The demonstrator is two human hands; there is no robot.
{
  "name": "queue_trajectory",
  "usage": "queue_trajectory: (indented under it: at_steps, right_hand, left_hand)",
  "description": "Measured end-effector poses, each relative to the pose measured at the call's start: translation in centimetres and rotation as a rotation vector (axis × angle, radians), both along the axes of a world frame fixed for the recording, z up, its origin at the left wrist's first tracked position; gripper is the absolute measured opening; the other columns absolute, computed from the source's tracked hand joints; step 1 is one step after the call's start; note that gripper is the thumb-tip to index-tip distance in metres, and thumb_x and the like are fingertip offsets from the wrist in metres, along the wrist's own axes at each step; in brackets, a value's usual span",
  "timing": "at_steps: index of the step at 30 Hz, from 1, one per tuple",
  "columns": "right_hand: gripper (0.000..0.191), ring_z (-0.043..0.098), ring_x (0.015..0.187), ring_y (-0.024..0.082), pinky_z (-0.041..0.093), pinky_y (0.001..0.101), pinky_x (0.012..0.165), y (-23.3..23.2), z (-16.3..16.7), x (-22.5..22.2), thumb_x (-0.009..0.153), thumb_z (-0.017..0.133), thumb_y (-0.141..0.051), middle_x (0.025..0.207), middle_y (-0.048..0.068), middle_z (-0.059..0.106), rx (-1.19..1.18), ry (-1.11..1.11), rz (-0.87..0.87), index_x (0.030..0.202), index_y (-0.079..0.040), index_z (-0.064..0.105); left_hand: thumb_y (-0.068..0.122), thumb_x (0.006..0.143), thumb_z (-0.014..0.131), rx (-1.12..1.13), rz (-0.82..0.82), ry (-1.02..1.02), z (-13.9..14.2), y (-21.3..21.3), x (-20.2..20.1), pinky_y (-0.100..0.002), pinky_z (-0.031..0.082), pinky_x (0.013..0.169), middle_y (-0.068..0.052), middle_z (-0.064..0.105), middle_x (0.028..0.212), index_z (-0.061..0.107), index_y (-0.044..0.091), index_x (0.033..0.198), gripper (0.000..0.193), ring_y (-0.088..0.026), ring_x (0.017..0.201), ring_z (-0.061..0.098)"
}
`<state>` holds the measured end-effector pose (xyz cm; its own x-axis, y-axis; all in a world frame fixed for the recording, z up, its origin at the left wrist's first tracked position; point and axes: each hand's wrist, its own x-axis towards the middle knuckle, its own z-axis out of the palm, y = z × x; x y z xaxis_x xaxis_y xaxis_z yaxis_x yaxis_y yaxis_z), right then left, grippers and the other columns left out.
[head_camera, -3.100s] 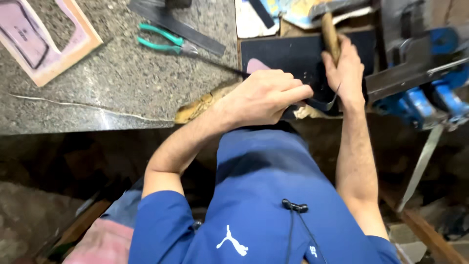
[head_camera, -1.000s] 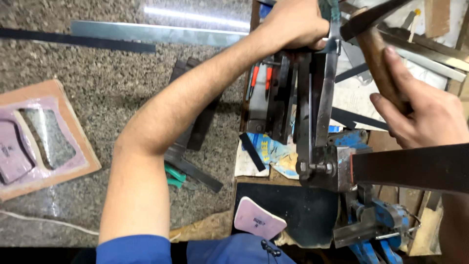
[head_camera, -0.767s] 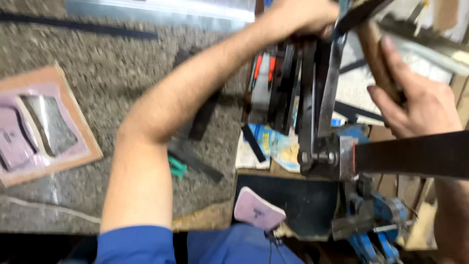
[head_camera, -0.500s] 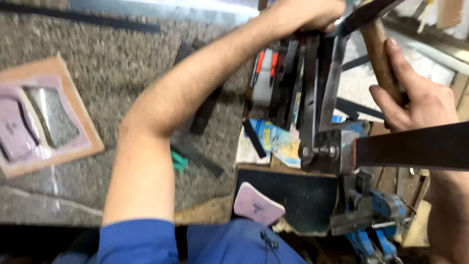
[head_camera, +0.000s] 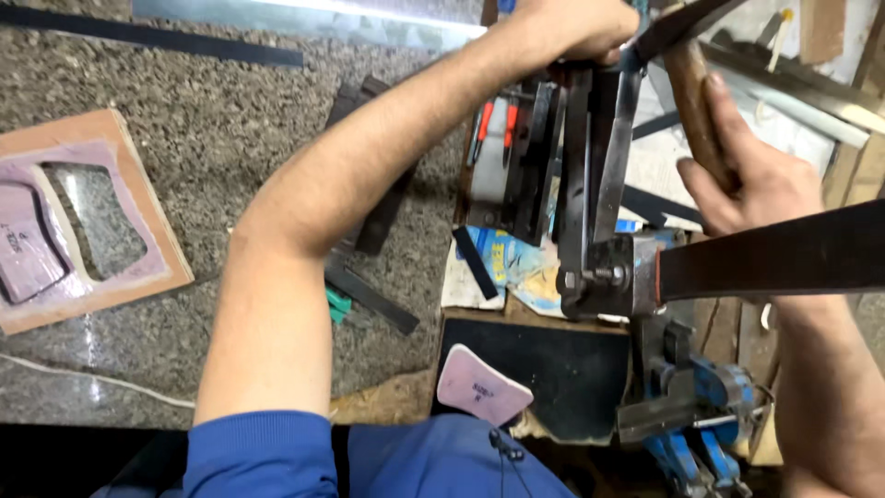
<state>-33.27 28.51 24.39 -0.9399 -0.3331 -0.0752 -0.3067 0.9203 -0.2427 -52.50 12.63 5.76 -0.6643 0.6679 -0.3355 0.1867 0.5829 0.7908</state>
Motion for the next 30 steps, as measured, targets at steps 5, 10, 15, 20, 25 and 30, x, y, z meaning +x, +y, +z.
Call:
queue_trajectory:
  at_steps: [5, 10, 15, 20, 25, 30]
  right_hand:
    - [0.070, 0.066, 0.070, 0.031, 0.052, 0.0415, 0.067, 0.6, -0.4, 1.8, 0.099, 0.069, -0.012, 0.088, 0.023, 0.065, -0.124, 0.033, -0.065, 0.163, -0.009, 0.041]
    - [0.075, 0.065, 0.067, 0.029, 0.051, 0.0407, 0.066, 0.6, -1.4, 2.3, 0.099, 0.072, -0.016, 0.082, 0.020, 0.064, -0.043, 0.002, -0.121, 0.168, -0.015, 0.042]
    - [0.076, 0.065, 0.069, 0.033, 0.052, 0.0453, 0.068, 1.4, -1.4, 1.1, 0.100, 0.071, -0.014, 0.080, 0.022, 0.063, 0.020, -0.085, -0.110, 0.168, -0.012, 0.039]
    - [0.074, 0.064, 0.064, 0.019, 0.054, 0.0342, 0.054, 4.2, -1.7, 6.0, 0.101, 0.061, -0.017, 0.087, 0.010, 0.067, -0.429, -0.150, -0.389, 0.170, -0.010, 0.034]
    - [0.074, 0.055, 0.043, 0.015, 0.047, 0.0313, 0.036, 6.4, -6.5, 19.6, 0.096, 0.063, -0.017, 0.073, 0.010, 0.065, -0.701, -0.327, -0.835, 0.165, -0.018, 0.037]
    - [0.078, 0.049, 0.041, 0.011, 0.040, 0.0285, 0.033, 5.7, -13.9, 31.7, 0.091, 0.062, -0.009, 0.073, 0.002, 0.056, -1.110, -0.612, -0.965, 0.163, -0.024, 0.036]
  left_hand:
    - [0.023, 0.080, 0.070, 0.000, -0.013, 0.477, 0.7, -0.4, 0.1, -0.041, 0.054, 0.042, -0.011, 0.070, 0.062, 0.074, 0.005, 0.077, 0.019, -0.024, 0.050, 0.069]
    - [0.017, 0.079, 0.067, 0.076, 0.144, 0.213, 1.4, -0.7, 0.6, -0.035, 0.055, 0.041, -0.008, 0.068, 0.056, 0.076, 0.007, 0.073, 0.015, -0.018, 0.044, 0.070]
    - [0.015, 0.088, 0.063, 0.057, -0.038, 0.197, 0.9, 0.0, 0.4, -0.041, 0.051, 0.041, -0.015, 0.066, 0.059, 0.072, -0.001, 0.076, 0.022, -0.022, 0.047, 0.068]
    - [0.017, 0.070, 0.073, 0.067, 0.353, 0.141, 3.1, -0.8, 0.6, -0.036, 0.059, 0.052, -0.011, 0.071, 0.065, 0.076, 0.009, 0.077, 0.011, -0.020, 0.056, 0.073]
    - [0.017, 0.077, 0.077, 0.429, 0.262, 0.709, 7.3, -5.3, 8.2, -0.038, 0.056, 0.060, -0.002, 0.072, 0.080, 0.074, 0.016, 0.095, 0.018, -0.021, 0.071, 0.074]
    - [0.002, 0.089, 0.070, 0.339, 0.106, 1.033, 11.7, -10.0, 22.1, -0.037, 0.049, 0.055, -0.003, 0.061, 0.089, 0.072, 0.013, 0.112, 0.025, -0.020, 0.076, 0.067]
